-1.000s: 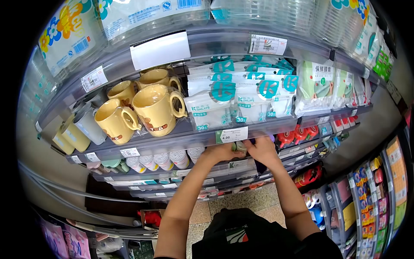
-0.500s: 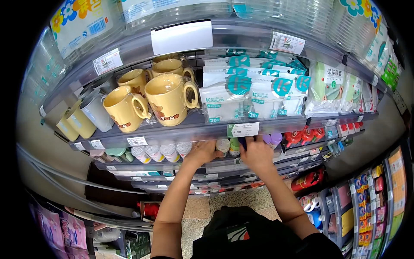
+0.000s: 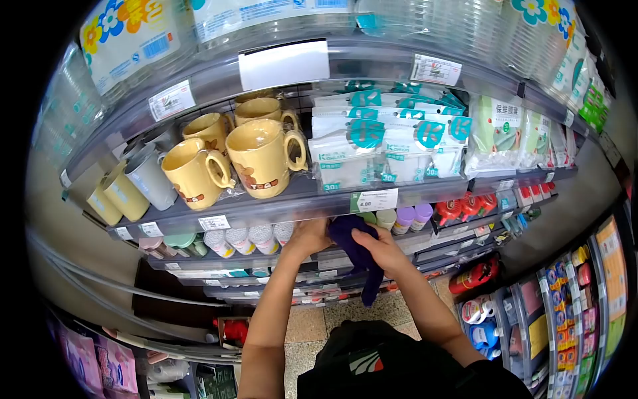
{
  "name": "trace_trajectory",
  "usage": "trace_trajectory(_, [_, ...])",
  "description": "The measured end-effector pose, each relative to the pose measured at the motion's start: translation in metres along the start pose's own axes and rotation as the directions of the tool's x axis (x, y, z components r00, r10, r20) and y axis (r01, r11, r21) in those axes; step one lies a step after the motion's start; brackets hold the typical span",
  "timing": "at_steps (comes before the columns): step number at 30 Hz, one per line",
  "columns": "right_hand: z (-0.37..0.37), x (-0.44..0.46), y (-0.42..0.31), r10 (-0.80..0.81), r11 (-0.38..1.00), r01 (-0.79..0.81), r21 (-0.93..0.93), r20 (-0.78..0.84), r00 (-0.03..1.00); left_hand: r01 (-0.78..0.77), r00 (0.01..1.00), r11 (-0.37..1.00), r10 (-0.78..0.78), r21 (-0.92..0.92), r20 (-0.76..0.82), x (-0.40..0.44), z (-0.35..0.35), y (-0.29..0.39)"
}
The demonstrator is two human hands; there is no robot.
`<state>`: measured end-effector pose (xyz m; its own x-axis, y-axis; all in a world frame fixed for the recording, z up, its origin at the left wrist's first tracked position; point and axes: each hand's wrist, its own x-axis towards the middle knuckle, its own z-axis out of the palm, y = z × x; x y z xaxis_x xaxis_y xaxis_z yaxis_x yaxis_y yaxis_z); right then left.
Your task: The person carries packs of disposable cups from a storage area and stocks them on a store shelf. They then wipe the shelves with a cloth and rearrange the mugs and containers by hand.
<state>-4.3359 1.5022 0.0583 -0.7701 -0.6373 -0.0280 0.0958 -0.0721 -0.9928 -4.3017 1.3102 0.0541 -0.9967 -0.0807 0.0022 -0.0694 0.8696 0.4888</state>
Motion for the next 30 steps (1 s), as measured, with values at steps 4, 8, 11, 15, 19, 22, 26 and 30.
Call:
trace_trajectory(4, [-0.025, -0.034, -0.003, 0.286, 0.875, -0.275, 0.398, 0.034, 0.958, -0.115, 0.982, 0.993, 0.112, -0.011, -0.154, -0.016, -0.005, 0.0])
trace_trajectory(8, [-0.072, -0.075, 0.019, 0.296, 0.816, -0.206, 0.541, -0.084, 0.951, -0.155, 0.929, 0.975, 0.198, 0.157, -0.314, -0.045, -0.009, 0.021])
trace_trajectory(11, [-0.123, -0.109, 0.008, 0.277, 0.836, -0.085, 0.542, -0.283, 0.918, -0.225, 0.898, 0.969, 0.245, 0.099, -0.366, -0.053, 0.006, 0.053])
trace_trajectory(15, [-0.193, -0.125, -0.017, 0.06, 0.978, 0.102, 0.182, -0.712, 0.7, -0.51, 0.81, 0.86, 0.469, -0.028, -0.351, -0.043, 0.061, 0.106])
trace_trajectory(19, [-0.288, -0.1, -0.018, -0.706, 0.359, -0.298, -0.884, -0.466, 0.533, -0.415, 0.91, 0.833, 0.371, -0.365, -0.186, -0.012, 0.115, 0.171])
trace_trajectory(22, [-0.337, -0.073, -0.025, -0.693, 0.053, -0.417, -0.907, -0.334, 0.639, -0.349, 0.936, 0.819, 0.275, -0.455, -0.222, 0.032, 0.16, 0.199])
trace_trajectory(26, [-0.373, -0.039, -0.027, -0.617, -0.033, -0.421, -0.907, -0.313, 0.722, -0.26, 0.91, 0.847, 0.055, -0.463, -0.411, 0.087, 0.197, 0.224])
trace_trajectory(30, [-0.369, -0.022, -0.013, -0.566, -0.04, -0.383, -0.923, -0.295, 0.77, -0.274, 0.826, 0.89, 0.024, -0.364, -0.564, 0.117, 0.221, 0.224])
